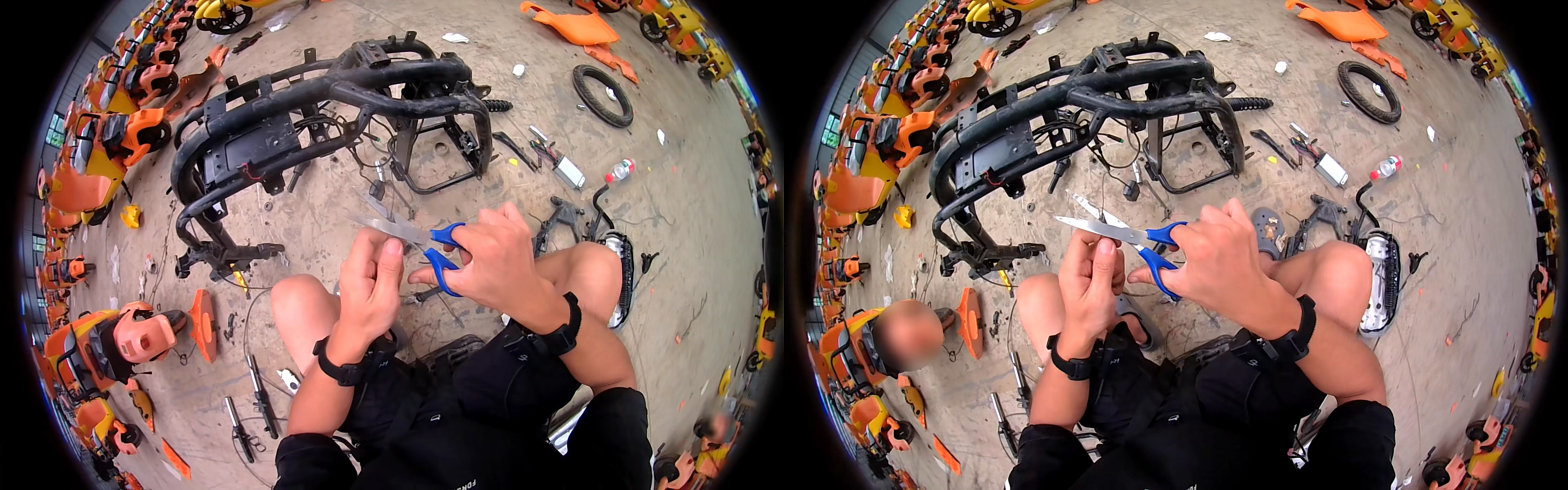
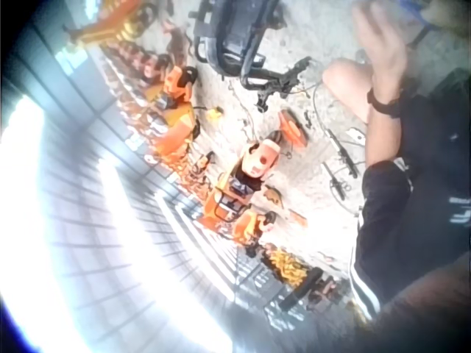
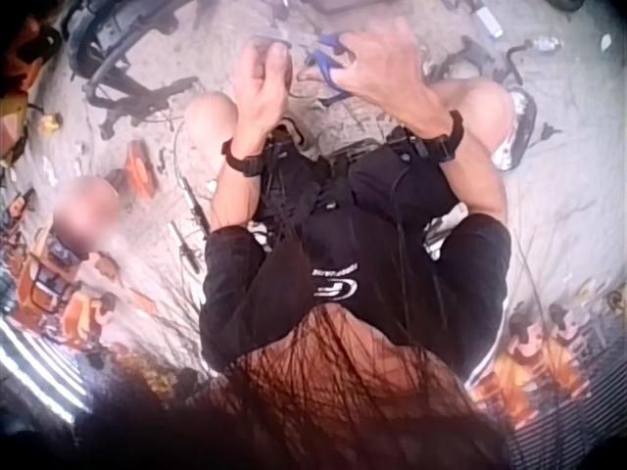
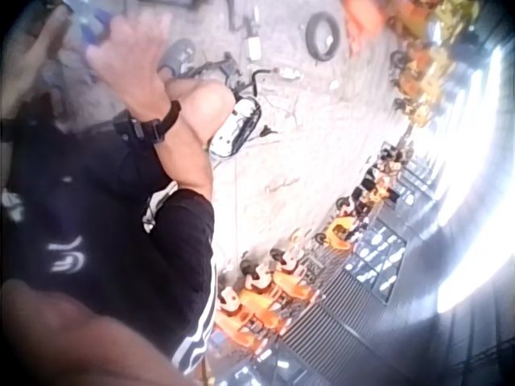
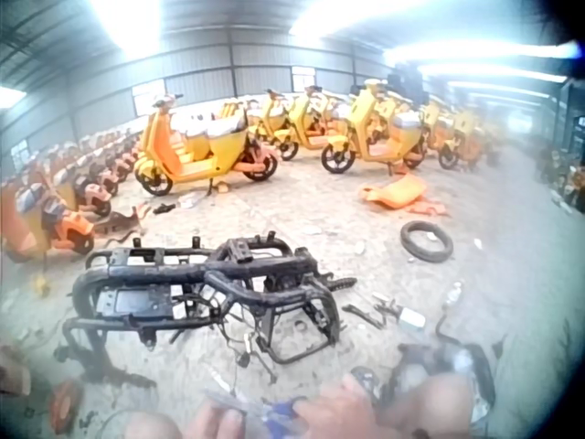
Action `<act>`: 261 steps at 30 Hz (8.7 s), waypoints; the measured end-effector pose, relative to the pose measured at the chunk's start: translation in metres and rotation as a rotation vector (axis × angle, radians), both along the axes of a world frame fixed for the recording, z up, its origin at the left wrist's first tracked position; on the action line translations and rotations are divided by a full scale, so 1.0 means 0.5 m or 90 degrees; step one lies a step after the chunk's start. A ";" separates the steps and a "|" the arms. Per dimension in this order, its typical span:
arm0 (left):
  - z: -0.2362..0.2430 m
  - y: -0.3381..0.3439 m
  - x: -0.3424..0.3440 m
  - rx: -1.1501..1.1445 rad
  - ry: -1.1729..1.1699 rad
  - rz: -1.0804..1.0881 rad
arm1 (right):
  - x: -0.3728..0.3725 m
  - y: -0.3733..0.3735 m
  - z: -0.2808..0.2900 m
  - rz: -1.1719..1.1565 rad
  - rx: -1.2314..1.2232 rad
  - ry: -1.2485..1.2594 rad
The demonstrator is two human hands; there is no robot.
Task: The person strips the insulation from a wire using scissors and attaches it to a connector while sitting on the floor.
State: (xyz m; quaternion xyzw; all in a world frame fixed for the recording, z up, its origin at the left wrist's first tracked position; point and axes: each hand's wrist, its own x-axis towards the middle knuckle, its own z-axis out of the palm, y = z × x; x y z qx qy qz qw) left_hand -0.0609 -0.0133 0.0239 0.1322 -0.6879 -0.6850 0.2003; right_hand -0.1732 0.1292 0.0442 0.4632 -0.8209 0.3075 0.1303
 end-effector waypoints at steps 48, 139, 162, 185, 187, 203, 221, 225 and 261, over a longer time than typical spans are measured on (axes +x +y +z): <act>0.002 -0.002 -0.010 0.059 -0.001 -0.028 | 0.000 0.000 0.021 0.022 0.072 -0.067; 0.019 -0.040 0.002 0.211 0.026 -0.148 | -0.015 0.011 0.016 0.046 0.043 0.030; 0.020 -0.038 0.007 0.169 0.012 -0.119 | -0.020 0.006 0.018 0.041 0.061 -0.064; 0.005 -0.015 -0.007 0.024 -0.022 0.006 | -0.018 0.001 -0.006 0.039 0.051 -0.085; 0.008 -0.013 -0.008 0.023 -0.032 0.028 | -0.016 -0.001 -0.008 0.041 0.049 -0.084; 0.002 -0.012 -0.014 -0.043 -0.027 0.050 | 0.000 -0.007 -0.004 0.005 0.062 0.008; 0.027 -0.060 0.000 0.140 -0.073 -0.037 | -0.005 -0.002 -0.012 0.060 0.077 0.110; 0.019 -0.057 0.001 0.170 -0.043 -0.054 | -0.009 -0.012 -0.024 0.042 0.086 0.028; 0.018 -0.060 -0.003 0.287 -0.036 -0.135 | 0.007 -0.014 -0.018 0.033 0.111 0.047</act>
